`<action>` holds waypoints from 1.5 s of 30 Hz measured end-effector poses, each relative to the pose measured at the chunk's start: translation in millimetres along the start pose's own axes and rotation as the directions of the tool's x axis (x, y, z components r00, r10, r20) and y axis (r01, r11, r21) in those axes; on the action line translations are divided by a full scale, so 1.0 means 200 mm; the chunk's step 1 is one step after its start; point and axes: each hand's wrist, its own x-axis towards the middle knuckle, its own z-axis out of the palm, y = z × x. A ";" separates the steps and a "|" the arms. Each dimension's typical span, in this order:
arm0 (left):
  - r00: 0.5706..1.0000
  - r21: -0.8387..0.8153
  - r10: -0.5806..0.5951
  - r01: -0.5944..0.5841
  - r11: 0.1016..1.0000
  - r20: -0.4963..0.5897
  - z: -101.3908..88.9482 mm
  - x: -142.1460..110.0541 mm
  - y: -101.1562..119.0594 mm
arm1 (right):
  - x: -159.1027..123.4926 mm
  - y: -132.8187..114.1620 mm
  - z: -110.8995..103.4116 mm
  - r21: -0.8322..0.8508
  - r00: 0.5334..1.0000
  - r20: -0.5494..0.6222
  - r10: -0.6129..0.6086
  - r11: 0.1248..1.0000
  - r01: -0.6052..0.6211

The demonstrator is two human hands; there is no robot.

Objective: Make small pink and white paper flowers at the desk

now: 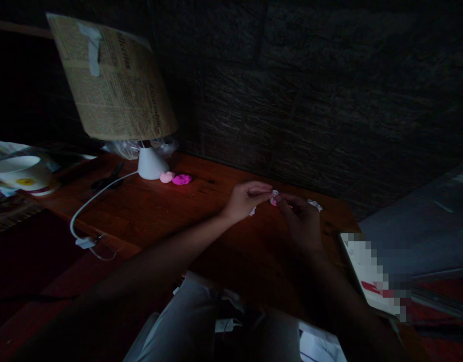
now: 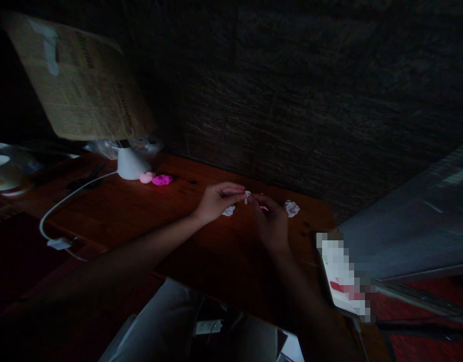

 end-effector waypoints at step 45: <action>0.989 -0.104 -0.140 0.144 0.984 0.047 0.00 -0.01 0.04 | 0.00 -0.01 -0.01 0.034 1.000 -0.019 -0.016 0.999 0.017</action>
